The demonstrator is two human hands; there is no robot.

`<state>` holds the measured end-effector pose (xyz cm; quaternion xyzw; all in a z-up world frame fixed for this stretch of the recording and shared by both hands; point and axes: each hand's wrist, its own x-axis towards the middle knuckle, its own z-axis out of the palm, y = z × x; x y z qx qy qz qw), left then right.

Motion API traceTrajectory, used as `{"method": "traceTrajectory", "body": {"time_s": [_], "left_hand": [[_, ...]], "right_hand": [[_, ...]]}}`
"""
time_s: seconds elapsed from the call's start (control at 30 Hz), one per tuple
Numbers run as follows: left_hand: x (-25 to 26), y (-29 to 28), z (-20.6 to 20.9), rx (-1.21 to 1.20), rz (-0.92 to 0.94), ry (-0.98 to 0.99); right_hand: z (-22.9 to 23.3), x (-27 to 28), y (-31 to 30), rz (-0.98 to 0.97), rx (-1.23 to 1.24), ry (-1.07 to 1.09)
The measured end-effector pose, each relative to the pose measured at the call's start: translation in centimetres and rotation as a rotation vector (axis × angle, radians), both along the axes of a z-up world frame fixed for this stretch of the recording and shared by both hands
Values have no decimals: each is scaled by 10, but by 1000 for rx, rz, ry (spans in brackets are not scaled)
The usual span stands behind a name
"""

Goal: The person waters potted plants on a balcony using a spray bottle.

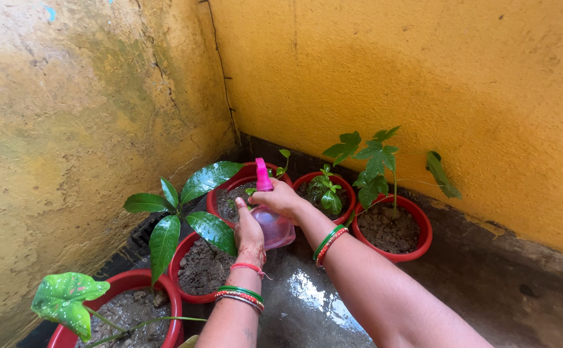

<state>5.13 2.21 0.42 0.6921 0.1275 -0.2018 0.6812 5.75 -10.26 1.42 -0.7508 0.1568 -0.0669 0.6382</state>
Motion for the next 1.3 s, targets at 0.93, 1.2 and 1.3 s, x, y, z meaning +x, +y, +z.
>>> {"method": "traceTrajectory", "body": {"time_s": [0.93,1.2,1.3], "left_hand": [[-33,28,-43,-38,63,111],[-33,24,-47,-76,90,58],[-29,23,-21,-11,33,33]], "right_hand": [[-28,-25,33,83,101,138],[-42,-20,27,80,41,94],[-33,-12,22,111,111,33]]}}
